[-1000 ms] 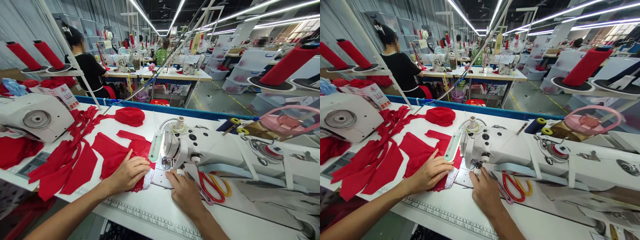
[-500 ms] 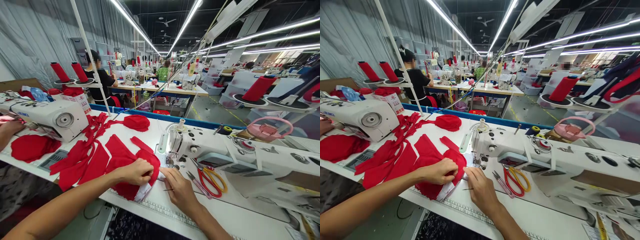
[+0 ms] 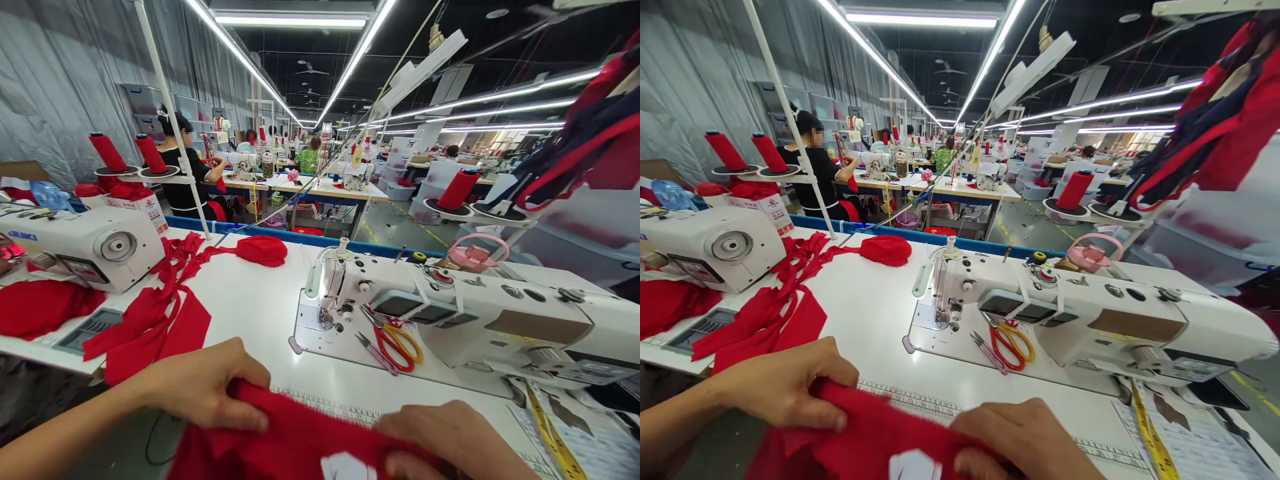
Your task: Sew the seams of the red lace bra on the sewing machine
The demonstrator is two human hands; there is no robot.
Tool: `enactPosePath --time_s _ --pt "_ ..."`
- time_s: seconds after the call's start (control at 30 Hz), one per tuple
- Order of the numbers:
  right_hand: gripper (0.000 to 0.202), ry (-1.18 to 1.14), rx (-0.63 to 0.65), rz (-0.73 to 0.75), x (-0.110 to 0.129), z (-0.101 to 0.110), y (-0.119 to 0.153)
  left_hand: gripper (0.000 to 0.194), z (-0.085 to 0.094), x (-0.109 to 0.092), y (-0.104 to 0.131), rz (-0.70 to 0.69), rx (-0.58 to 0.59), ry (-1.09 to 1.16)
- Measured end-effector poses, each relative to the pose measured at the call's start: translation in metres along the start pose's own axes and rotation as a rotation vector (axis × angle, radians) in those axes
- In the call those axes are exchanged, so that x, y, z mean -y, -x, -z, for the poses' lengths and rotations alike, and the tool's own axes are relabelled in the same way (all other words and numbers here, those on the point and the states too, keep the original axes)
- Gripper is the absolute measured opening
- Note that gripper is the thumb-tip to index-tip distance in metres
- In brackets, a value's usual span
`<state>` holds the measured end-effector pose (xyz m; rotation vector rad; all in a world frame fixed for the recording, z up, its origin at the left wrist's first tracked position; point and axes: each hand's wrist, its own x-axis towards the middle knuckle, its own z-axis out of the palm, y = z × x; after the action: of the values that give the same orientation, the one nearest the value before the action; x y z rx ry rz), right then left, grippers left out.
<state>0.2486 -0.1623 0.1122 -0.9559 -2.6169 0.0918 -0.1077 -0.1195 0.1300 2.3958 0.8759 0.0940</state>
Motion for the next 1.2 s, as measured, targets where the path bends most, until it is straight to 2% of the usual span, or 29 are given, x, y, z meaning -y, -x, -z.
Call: enactPosePath --time_s 0.07,0.17,0.2,0.23,0.33,0.43,0.53,0.6,0.67,0.7,0.77,0.87,0.93,1.0,1.1,1.2 --pt "0.024 0.239 -0.062 -0.006 -0.020 0.003 0.010 0.040 -0.001 0.024 0.000 -0.004 -0.138 -0.173" --pt "0.034 0.580 -0.228 -0.001 -0.043 0.005 0.018 0.025 -0.011 0.055 0.000 -0.098 -0.580 -0.684" --pt "0.035 0.653 -0.255 0.008 -0.046 0.004 0.021 0.024 -0.018 0.061 0.001 -0.135 -0.682 -0.831" --pt "0.035 0.695 -0.253 0.017 -0.048 0.000 0.024 0.027 -0.027 0.065 0.004 -0.163 -0.729 -0.935" --pt "0.040 0.637 -0.199 0.030 -0.043 -0.025 0.040 0.020 -0.067 0.068 0.013 -0.174 -0.701 -0.968" --pt "0.034 0.470 -0.196 -0.017 -0.035 -0.059 0.046 0.032 -0.101 0.062 0.013 -0.175 -0.697 -0.790" --pt "0.027 0.296 -0.243 -0.049 -0.028 -0.090 0.023 0.023 -0.112 0.053 -0.013 -0.290 -0.777 -0.603" --pt "0.038 0.150 -0.227 -0.018 -0.027 -0.108 -0.006 0.031 -0.114 0.051 -0.041 -0.375 -0.746 -0.457" --pt "0.043 0.058 -0.192 0.019 -0.029 -0.126 -0.033 0.033 -0.120 0.054 -0.067 -0.313 -0.662 -0.364" --pt "0.038 0.054 -0.170 0.005 -0.032 -0.134 -0.042 0.030 -0.124 0.058 -0.076 -0.240 -0.649 -0.354" --pt "0.032 0.077 -0.119 -0.061 -0.039 -0.147 -0.049 0.025 -0.133 0.066 -0.084 -0.093 -0.619 -0.345" --pt "0.042 0.108 -0.052 -0.147 -0.050 -0.155 -0.036 0.038 -0.141 0.075 -0.078 0.046 -0.529 -0.288" --pt "0.044 0.102 -0.032 -0.168 -0.055 -0.153 -0.025 0.044 -0.140 0.077 -0.073 0.066 -0.488 -0.225" --pt "0.044 0.072 -0.006 -0.182 -0.057 -0.151 -0.020 0.045 -0.139 0.078 -0.071 0.078 -0.495 -0.190" --pt "0.047 0.016 0.040 -0.206 -0.059 -0.147 -0.019 0.052 -0.141 0.083 -0.074 0.132 -0.487 -0.217" --pt "0.052 -0.037 0.095 -0.232 -0.062 -0.145 -0.020 0.058 -0.143 0.088 -0.074 0.204 -0.398 -0.241"
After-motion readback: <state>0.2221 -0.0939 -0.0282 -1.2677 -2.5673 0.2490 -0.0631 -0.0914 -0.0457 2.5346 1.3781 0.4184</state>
